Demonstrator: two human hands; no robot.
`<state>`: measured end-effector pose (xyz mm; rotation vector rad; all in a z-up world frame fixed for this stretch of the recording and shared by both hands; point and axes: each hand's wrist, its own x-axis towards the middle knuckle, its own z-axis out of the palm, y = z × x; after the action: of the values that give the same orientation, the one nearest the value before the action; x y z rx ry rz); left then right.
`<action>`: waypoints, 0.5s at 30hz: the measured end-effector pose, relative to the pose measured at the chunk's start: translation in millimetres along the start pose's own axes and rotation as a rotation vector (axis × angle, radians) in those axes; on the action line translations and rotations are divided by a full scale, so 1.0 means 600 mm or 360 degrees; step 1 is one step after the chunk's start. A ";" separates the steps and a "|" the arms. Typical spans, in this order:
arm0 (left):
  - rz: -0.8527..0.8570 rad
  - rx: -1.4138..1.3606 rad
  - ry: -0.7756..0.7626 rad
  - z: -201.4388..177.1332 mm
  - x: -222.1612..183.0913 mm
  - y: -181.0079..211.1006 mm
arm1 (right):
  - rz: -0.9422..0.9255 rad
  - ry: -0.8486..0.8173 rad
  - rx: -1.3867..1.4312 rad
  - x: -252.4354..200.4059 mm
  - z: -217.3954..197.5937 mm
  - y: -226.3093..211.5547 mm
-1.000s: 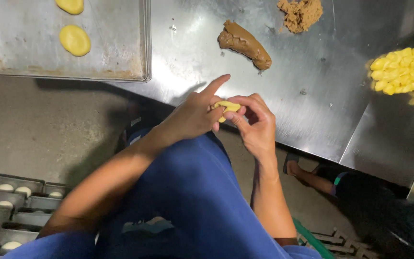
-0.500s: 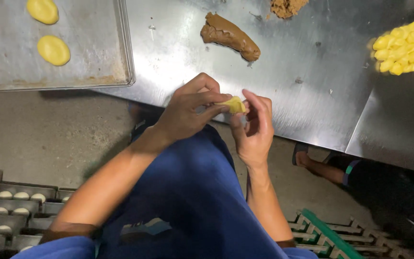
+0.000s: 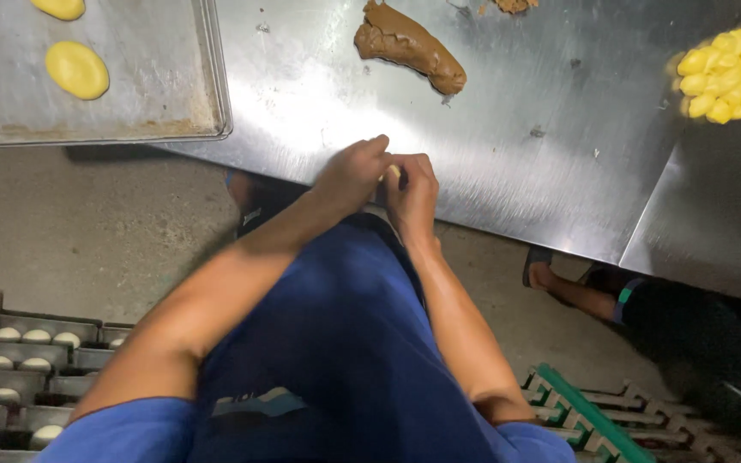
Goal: Preparing and molding dough pieces with filling on a production table in a bakery.
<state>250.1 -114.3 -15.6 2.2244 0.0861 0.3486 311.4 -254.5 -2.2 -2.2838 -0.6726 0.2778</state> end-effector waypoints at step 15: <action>-0.0393 -0.0036 0.0165 0.018 0.016 -0.013 | 0.0471 -0.0298 0.0189 0.036 -0.029 -0.012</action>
<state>262.8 -115.8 -25.9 2.1424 0.4062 0.3264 333.5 -248.9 15.4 -2.2561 -0.3949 0.6614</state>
